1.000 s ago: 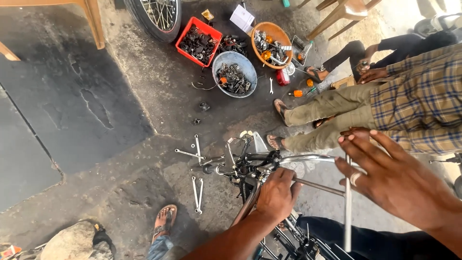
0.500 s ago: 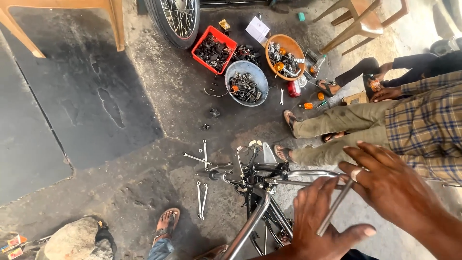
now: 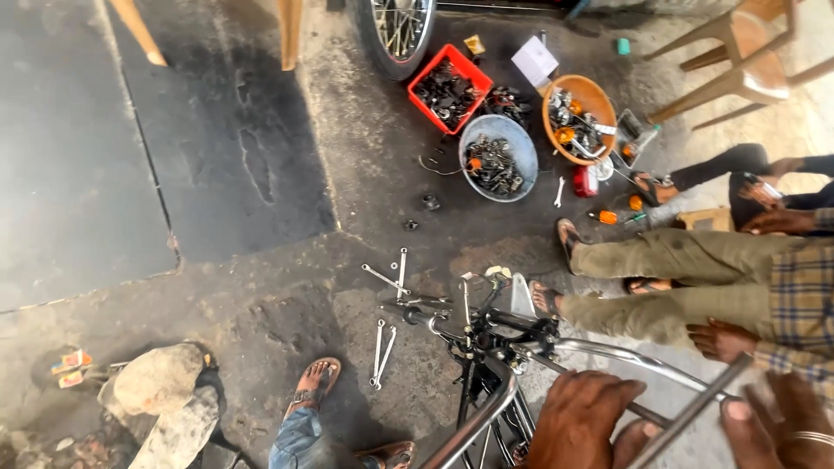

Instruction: Repairing or assembling the handlebar and front fork assembly of a motorcycle.

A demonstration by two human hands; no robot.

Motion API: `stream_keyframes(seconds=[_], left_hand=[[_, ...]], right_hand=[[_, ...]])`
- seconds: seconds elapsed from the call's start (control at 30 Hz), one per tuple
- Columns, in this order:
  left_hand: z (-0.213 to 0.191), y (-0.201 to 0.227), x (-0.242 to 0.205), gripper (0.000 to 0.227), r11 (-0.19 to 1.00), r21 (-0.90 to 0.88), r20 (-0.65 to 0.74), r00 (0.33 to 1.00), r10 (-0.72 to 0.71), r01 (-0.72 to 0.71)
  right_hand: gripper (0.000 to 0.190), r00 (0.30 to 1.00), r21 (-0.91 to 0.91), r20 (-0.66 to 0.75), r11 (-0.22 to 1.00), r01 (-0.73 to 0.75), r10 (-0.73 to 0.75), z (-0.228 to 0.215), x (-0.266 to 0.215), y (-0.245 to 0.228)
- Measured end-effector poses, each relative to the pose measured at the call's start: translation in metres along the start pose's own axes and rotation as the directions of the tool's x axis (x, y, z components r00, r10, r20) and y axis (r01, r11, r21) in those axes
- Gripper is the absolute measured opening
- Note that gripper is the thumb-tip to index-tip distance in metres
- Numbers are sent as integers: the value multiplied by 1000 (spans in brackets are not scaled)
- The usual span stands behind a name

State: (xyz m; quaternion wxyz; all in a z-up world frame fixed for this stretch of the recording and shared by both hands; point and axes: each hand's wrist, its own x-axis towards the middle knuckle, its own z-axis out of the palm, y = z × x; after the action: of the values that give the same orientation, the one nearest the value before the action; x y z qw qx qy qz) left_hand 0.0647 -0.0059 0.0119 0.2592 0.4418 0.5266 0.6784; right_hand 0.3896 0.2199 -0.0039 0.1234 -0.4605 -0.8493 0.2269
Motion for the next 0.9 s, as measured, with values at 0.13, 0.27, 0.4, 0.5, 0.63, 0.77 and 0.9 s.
stream_keyframes(seconds=[0.13,0.27,0.4,0.5,0.63,0.77,0.9], left_hand=[[18,-42,-6,26,996,-40,86,993,78,-75],[17,-63,-2,28,997,51,111,991,-71,66],[12,-53,16,49,972,140,313,923,-225,189],[34,-61,17,56,970,117,334,911,-241,214],[46,-67,23,59,959,155,410,868,-280,236],[61,-87,17,57,968,106,345,905,-250,227],[47,-78,22,46,945,149,451,830,-328,293]], right_hand=[[77,918,352,-11,861,-367,396,18,-7,-63],[60,989,166,142,983,-72,49,38,13,-126],[43,426,-238,628,361,902,-651,13,11,-138],[48,614,-428,577,441,789,-538,5,-13,-41],[71,937,-782,334,525,335,-99,0,3,-9],[48,554,-954,292,195,228,779,-39,54,4],[45,566,-784,431,602,-150,702,-64,49,-49]])
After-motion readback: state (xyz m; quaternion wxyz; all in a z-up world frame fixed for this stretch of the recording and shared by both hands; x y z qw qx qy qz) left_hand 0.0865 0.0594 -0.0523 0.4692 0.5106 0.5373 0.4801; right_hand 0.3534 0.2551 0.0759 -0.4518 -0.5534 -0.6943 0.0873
